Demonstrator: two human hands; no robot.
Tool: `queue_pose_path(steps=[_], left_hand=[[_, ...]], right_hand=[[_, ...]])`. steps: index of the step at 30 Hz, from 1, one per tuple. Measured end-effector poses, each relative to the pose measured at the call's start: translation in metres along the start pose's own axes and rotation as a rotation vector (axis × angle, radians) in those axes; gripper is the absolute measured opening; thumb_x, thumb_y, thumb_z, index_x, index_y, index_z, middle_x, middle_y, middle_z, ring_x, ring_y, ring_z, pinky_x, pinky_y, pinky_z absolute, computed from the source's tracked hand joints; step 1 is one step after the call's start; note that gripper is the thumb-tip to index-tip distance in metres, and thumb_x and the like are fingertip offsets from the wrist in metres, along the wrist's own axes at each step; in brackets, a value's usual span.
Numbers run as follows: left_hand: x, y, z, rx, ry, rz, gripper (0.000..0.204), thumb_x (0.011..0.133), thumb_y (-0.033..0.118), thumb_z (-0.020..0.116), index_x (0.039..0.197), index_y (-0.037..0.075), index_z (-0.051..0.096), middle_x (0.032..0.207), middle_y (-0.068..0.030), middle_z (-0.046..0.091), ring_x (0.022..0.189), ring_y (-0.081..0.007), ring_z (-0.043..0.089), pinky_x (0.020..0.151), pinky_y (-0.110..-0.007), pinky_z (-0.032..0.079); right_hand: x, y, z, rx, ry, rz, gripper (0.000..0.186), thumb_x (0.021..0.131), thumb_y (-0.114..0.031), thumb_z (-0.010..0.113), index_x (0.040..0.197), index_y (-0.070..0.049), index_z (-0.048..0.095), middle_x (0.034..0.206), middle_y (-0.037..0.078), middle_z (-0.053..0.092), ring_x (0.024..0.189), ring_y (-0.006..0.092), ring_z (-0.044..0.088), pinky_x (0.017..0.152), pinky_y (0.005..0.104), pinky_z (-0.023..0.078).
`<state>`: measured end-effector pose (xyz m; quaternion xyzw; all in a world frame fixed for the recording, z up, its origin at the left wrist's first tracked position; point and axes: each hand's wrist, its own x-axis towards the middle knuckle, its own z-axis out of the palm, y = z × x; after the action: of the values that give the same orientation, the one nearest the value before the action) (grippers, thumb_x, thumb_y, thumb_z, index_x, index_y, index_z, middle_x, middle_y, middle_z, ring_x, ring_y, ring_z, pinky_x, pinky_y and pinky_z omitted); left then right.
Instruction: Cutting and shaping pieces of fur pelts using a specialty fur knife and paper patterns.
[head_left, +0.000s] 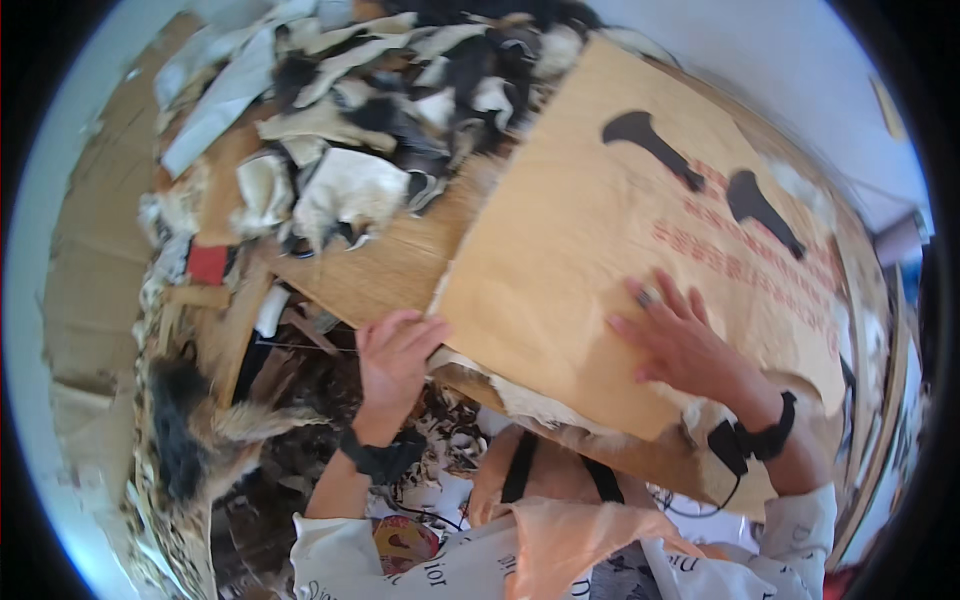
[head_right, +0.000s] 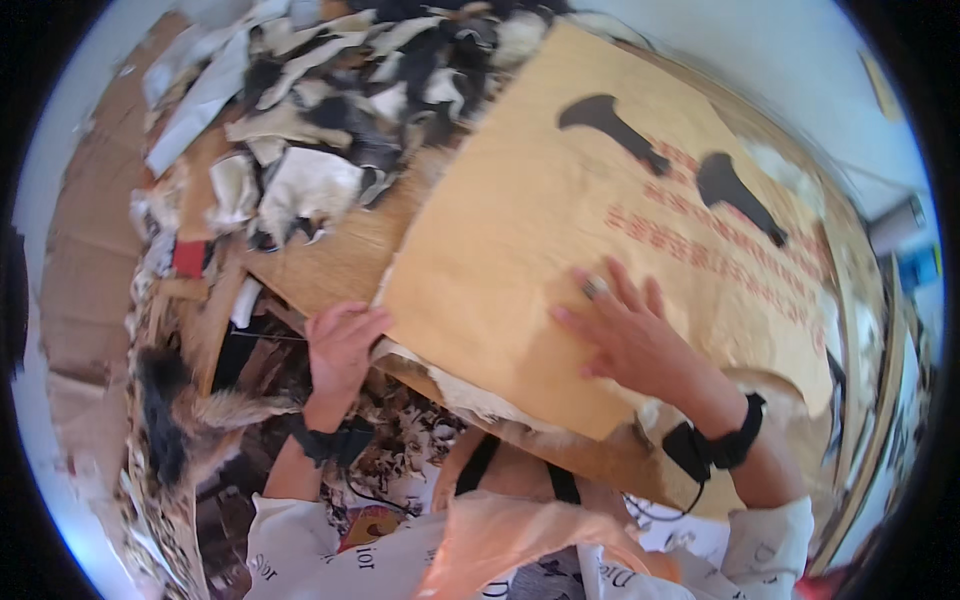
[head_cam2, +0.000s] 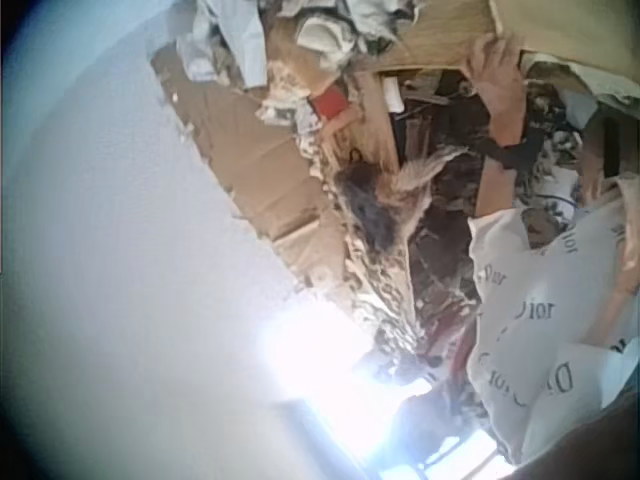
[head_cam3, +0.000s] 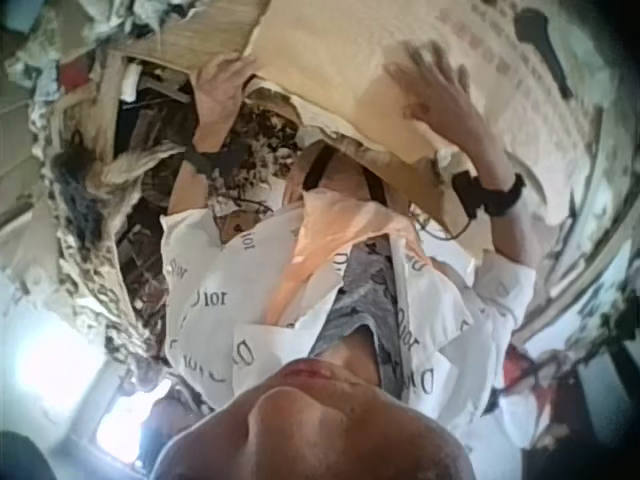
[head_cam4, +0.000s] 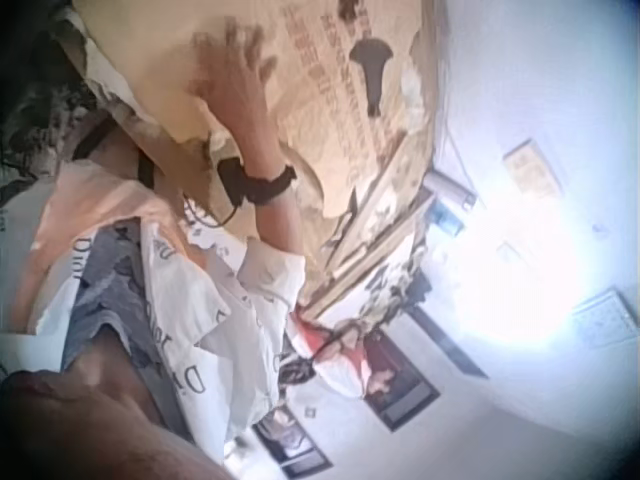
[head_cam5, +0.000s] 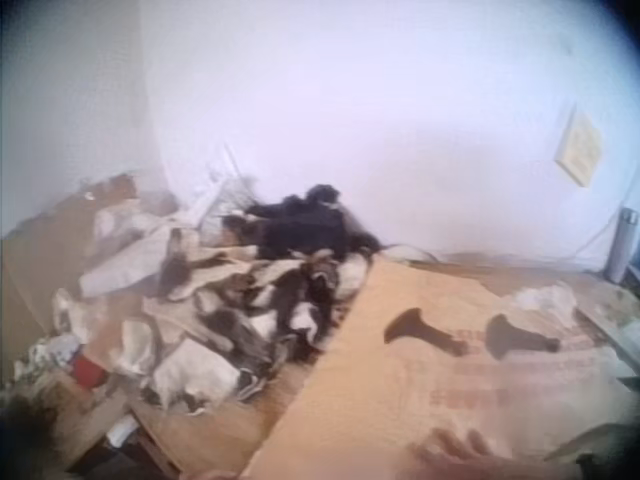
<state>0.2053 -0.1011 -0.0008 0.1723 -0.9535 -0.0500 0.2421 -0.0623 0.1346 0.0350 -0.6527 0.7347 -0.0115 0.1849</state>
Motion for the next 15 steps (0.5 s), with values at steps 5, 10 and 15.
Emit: queue_pose_path(steps=[5, 10, 15], left_hand=[[-0.008, 0.008, -0.012, 0.1, 0.04, -0.048, 0.026, 0.073, 0.006, 0.056, 0.091, 0.019, 0.068, 0.097, 0.0046, 0.066, 0.097, -0.0192, 0.055, 0.084, -0.036, 0.035], [0.006, 0.019, -0.014, 0.18, -0.052, -0.109, 0.028, 0.069, 0.004, 0.058, 0.093, 0.016, 0.067, 0.101, 0.0044, 0.065, 0.102, -0.0193, 0.053, 0.085, -0.035, 0.035], [0.048, 0.053, -0.026, -0.106, -0.23, -0.212, 0.031, 0.073, 0.003, 0.056, 0.102, 0.01, 0.065, 0.11, -0.004, 0.062, 0.11, -0.0292, 0.049, 0.093, -0.043, 0.036]], right_hand=[[0.002, -0.012, -0.003, -0.032, -0.032, 0.014, 0.07, 0.074, -0.04, 0.064, 0.137, -0.025, 0.037, 0.147, 0.014, 0.019, 0.135, 0.044, 0.009, 0.099, 0.067, 0.021], [0.004, -0.01, -0.002, -0.03, -0.029, 0.03, 0.066, 0.076, -0.042, 0.063, 0.136, -0.033, 0.037, 0.148, 0.015, 0.016, 0.134, 0.0463, 0.009, 0.094, 0.072, 0.02], [0.005, -0.006, 0.006, -0.078, 0.018, 0.048, 0.062, 0.077, -0.043, 0.061, 0.134, -0.034, 0.04, 0.149, 0.014, 0.014, 0.133, 0.0486, 0.008, 0.094, 0.0725, 0.022]])
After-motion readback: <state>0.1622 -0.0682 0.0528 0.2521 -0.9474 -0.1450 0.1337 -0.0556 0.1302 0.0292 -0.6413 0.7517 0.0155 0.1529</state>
